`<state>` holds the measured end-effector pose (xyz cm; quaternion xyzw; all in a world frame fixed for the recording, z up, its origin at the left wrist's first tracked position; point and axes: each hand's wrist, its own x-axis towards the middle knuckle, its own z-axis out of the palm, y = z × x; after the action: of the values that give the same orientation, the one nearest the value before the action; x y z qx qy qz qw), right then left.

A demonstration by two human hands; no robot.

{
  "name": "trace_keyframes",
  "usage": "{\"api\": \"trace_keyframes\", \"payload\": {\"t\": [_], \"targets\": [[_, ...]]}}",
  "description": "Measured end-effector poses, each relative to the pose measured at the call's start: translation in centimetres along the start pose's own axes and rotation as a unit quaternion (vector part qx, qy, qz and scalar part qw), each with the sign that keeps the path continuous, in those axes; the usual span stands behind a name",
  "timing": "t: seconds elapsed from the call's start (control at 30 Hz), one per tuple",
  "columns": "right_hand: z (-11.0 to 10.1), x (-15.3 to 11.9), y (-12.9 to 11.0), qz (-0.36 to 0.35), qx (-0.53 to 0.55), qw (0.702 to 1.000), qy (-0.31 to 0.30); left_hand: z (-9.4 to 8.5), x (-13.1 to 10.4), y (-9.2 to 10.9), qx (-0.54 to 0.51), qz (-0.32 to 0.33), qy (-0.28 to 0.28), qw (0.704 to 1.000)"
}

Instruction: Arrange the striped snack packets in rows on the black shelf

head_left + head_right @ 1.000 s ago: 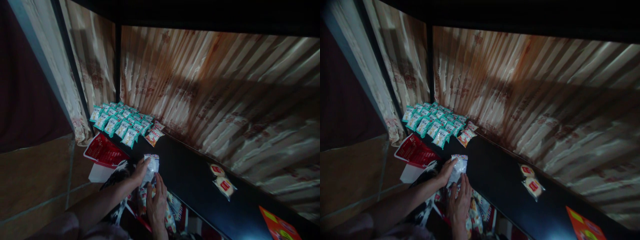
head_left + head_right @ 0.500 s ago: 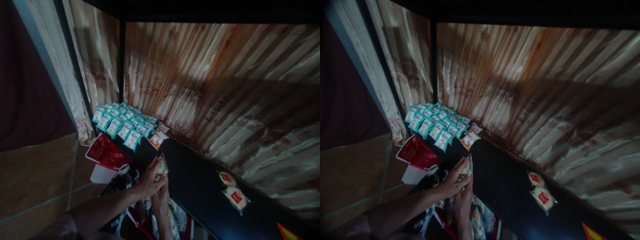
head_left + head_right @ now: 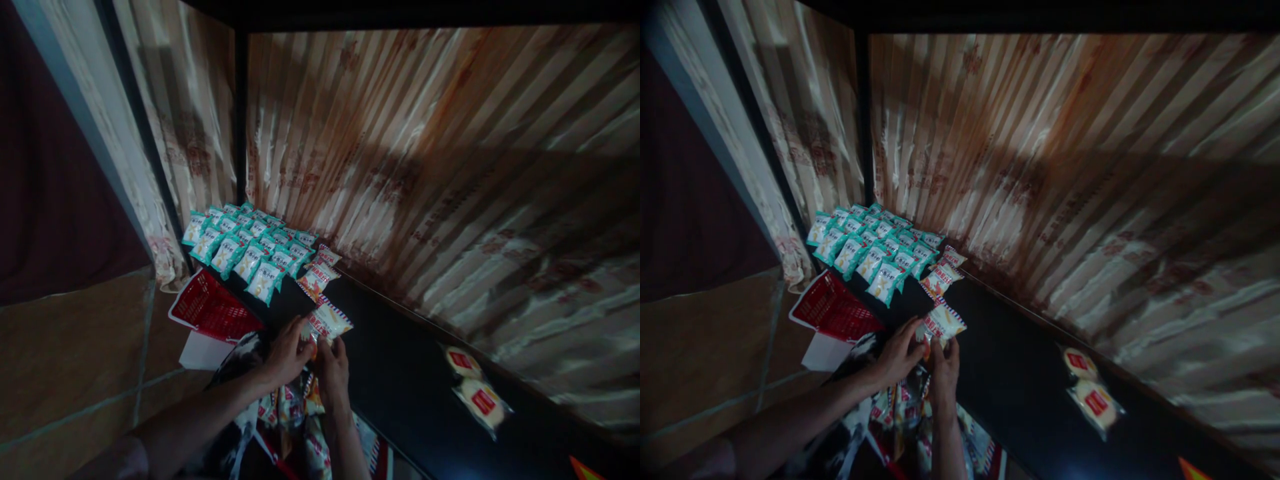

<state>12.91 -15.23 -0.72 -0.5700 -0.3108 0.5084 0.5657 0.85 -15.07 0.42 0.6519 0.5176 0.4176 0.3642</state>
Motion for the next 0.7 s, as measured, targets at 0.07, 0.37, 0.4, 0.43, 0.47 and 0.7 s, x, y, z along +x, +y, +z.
{"api": "trace_keyframes", "payload": {"t": [0.07, 0.37, 0.4, 0.43, 0.47, 0.7], "targets": [[0.4, 0.7, 0.3, 0.005, 0.036, 0.999, -0.004, 0.0, 0.5, -0.5, 0.011, 0.008, 0.001, 1.000], [2.2, 3.6, -0.1, -0.042, 0.000, 0.997, -0.059, 0.1, 4.1, -2.3, 0.086, -0.010, 0.057, 0.995], [2.3, 3.9, -0.2, -0.043, -0.015, 0.997, -0.055, 0.2, 4.5, -2.5, 0.092, -0.008, 0.060, 0.994], [2.5, 4.3, -0.2, -0.042, -0.032, 0.998, -0.046, 0.3, 4.8, -2.7, 0.097, -0.007, 0.062, 0.993], [2.6, 4.7, -0.1, -0.040, -0.049, 0.997, -0.034, 0.3, 5.1, -2.9, 0.100, -0.006, 0.062, 0.993], [3.0, 7.5, 0.9, -0.076, -0.103, 0.992, 0.008, 0.5, 7.4, -3.4, 0.113, 0.009, 0.067, 0.991]]}}
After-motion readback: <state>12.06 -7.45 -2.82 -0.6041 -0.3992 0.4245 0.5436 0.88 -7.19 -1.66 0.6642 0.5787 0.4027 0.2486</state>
